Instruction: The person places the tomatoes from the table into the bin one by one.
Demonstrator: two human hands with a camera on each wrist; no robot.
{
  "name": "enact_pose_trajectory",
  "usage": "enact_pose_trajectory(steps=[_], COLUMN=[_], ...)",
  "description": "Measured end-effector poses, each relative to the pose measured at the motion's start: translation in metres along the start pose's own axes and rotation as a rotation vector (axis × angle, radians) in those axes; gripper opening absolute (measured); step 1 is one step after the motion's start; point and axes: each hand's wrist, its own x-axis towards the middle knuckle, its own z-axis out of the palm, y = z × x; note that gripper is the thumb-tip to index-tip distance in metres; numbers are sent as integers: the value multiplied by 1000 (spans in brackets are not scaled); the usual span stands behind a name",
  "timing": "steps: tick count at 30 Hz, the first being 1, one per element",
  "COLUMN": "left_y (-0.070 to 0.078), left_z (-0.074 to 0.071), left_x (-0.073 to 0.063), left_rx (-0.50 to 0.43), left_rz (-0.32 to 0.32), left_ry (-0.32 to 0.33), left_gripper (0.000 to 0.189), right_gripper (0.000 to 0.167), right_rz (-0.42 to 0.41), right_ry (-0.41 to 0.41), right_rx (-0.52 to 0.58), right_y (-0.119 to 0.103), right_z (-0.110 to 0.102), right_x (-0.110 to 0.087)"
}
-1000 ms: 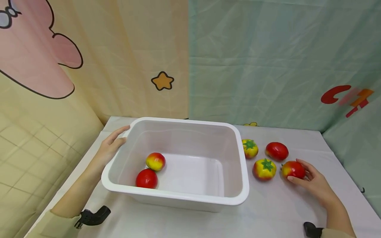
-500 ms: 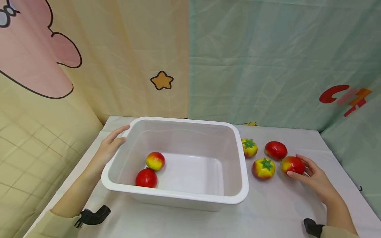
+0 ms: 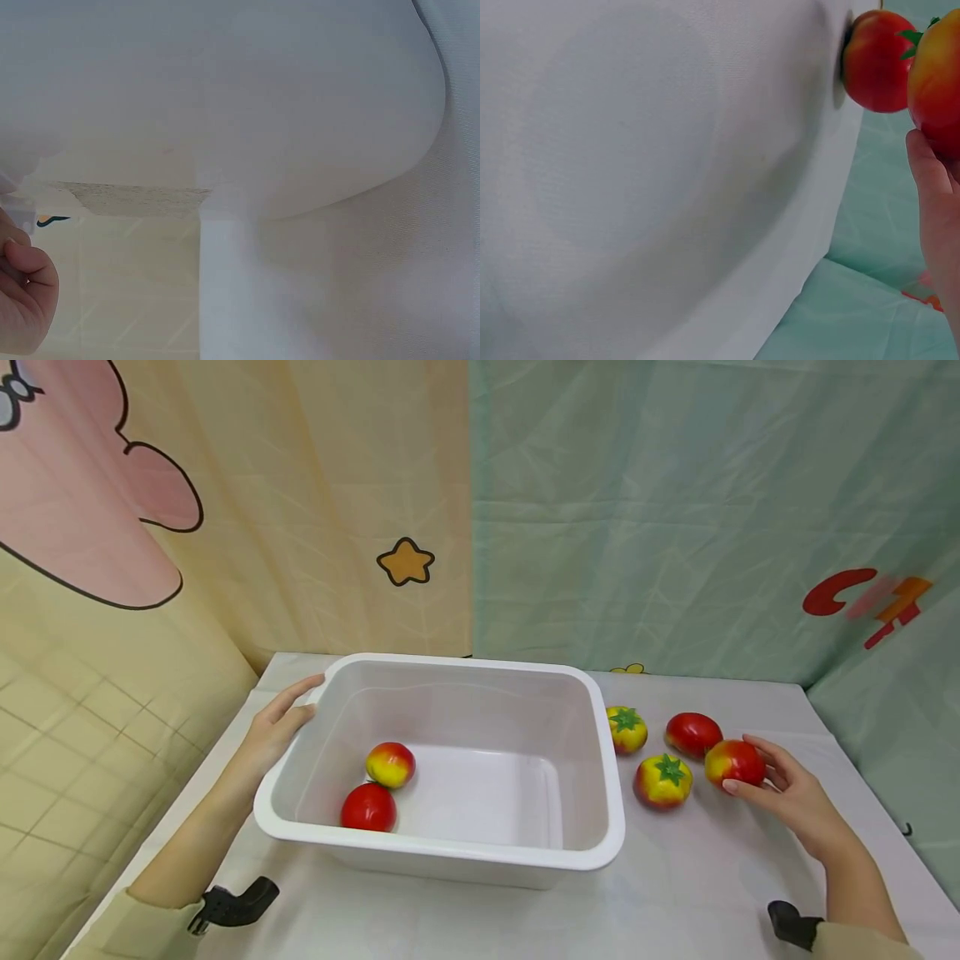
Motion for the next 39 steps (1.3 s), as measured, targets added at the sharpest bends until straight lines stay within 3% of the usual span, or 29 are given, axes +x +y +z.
enact_pose_trajectory(steps=[17,23,39], left_y=[1,1,0], left_z=[0,-1,-1], left_x=[-1,0,0], left_rx=[6,3,20], left_rz=[2,-1,6], left_ry=[1,-4,8], left_gripper=[46,46,46], right_gripper=[74,72,70], right_rz=[-120,-196,-306], right_ry=[27,34,-31], right_rx=[-5,-5,-12], right_y=[-27,-46,-108], right_z=[-13,-19,-25], right_x=[-4,-4,4])
